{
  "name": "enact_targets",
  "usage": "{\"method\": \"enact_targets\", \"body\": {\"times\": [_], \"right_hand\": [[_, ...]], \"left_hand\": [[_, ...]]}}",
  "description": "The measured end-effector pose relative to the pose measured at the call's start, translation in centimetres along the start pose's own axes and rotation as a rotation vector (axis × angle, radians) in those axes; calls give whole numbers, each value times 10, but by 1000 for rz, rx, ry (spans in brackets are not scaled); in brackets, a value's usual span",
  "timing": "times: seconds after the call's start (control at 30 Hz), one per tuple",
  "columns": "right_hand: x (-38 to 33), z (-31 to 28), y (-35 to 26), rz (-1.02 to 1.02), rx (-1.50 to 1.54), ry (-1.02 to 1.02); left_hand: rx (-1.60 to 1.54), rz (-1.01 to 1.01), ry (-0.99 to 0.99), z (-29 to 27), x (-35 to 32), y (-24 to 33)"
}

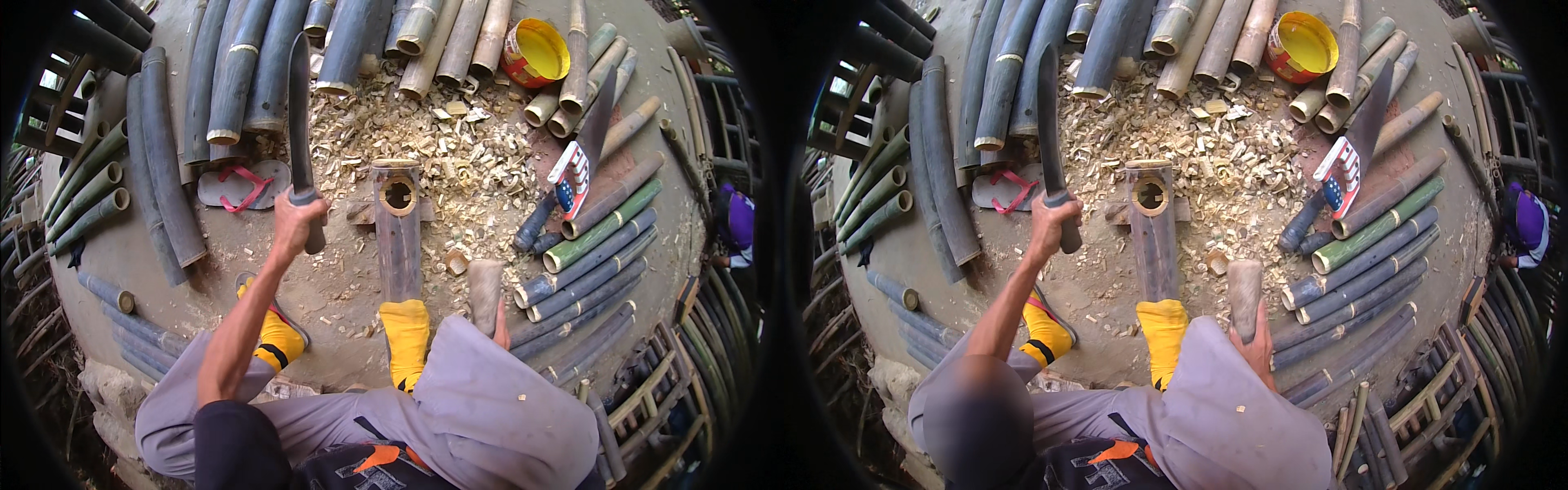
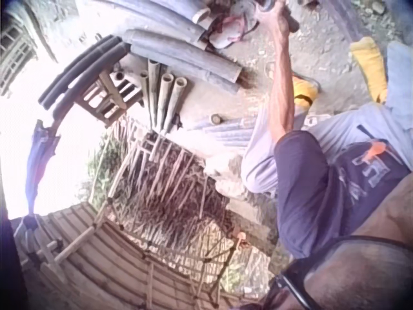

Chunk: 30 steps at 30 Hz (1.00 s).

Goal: The person sits on the ground and uses a knife to shave and smooth the ends of bamboo poles. They repeatedly pick up poles, rotate them, and scrape the surface to remove rough edges, then place the finished pieces into a growing pile.

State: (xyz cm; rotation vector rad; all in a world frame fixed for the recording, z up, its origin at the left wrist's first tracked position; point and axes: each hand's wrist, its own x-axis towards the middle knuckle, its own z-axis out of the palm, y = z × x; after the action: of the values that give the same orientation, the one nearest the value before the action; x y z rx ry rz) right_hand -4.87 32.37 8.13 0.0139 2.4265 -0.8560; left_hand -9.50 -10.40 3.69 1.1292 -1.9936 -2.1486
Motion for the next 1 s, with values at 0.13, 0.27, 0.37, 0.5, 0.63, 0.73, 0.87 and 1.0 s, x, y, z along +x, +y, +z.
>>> {"method": "enact_targets", "body": {"times": [0.13,0.27,0.37,0.5,0.63,0.73,0.87,1.0], "right_hand": [[5,6,6,-167,-314,147],[92,33,-19,-328,-272,86],[124,54,-22,-277,-387,-41],[137,49,-25,-326,-317,-143],[151,25,-43,-262,-512,-381],[186,1,-22,-391,-894,-507],[220,-44,-242,-611,-213,-420],[207,-74,-372,-1185,501,-236]], "left_hand": [[-84,37,105,36,-28,-19],[-196,11,178,70,-51,-25],[-177,15,186,79,-61,-27],[-225,16,253,71,-71,-42],[-249,-47,345,57,-79,-57],[-276,-28,378,60,-78,-58],[-284,-10,443,52,-80,-69],[-227,-20,396,57,-81,-64]]}}
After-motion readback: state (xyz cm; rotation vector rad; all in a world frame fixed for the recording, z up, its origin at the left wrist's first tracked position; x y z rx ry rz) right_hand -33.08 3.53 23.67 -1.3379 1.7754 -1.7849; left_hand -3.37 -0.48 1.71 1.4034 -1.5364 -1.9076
